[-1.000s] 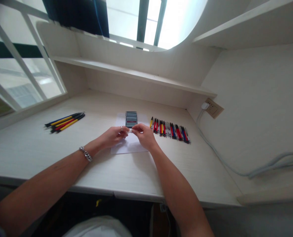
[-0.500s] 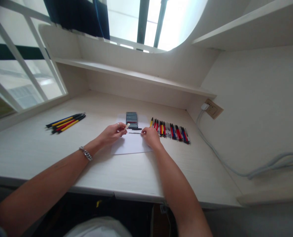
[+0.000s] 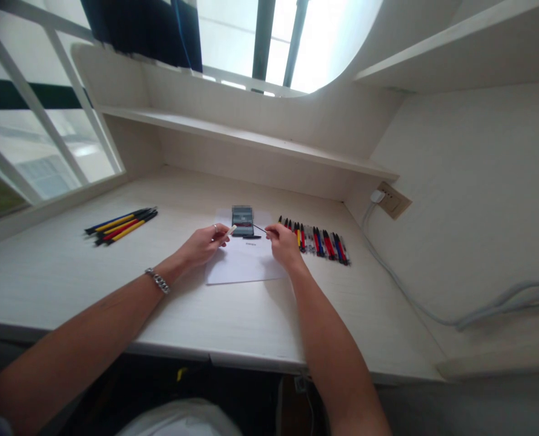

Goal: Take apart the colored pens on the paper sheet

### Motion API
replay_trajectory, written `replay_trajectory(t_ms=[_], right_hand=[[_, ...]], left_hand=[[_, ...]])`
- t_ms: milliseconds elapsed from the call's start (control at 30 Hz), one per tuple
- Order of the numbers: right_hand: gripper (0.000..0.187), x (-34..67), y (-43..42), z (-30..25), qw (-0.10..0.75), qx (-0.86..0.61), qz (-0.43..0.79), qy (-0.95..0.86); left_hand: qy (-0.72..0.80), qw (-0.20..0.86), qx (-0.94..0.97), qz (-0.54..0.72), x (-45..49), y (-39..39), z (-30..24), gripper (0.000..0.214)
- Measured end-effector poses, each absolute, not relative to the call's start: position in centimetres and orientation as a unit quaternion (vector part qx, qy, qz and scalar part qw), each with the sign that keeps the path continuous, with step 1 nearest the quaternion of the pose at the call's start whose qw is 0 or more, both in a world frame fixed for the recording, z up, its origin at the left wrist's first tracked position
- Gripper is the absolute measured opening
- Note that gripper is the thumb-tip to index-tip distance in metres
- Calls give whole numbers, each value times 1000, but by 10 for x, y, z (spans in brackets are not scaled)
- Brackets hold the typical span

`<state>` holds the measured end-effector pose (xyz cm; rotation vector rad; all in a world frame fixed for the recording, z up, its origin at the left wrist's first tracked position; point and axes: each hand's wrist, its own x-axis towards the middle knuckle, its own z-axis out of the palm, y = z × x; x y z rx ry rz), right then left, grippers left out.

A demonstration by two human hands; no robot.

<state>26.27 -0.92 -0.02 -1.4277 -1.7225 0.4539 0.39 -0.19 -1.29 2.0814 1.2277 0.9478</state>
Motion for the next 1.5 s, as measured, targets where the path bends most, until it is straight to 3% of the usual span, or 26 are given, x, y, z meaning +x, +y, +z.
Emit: replay_trajectory(t_ms=[100,633,967,1133,1200,1367,1500], right_hand=[[17,266,-11,2,444,-544,186,-687],[22,260,-28,20,377,-523,38,-764],[16,230,-36,14,437,-492,175,-732],[36,234,-25,5,466,-475,290,-688],[33,235,-18,-2,447,-497,300,-681],[14,229,-6,-18,308,-595,125,-732],[11,221,-5,-23,228,-630,75,-738]], left_hand=[[469,255,772,346,3,-1,-12,19],[466,221,791,328,3,-4,-8,24],[428,227,815,319,8,-9,-10,27],[440,250,796,331,7,-8,-5,25],[447,245,792,337,7,-7,-5,25],[450,247,788,338,6,-5,-7,23],[446,253,790,335,6,-6,-7,22]])
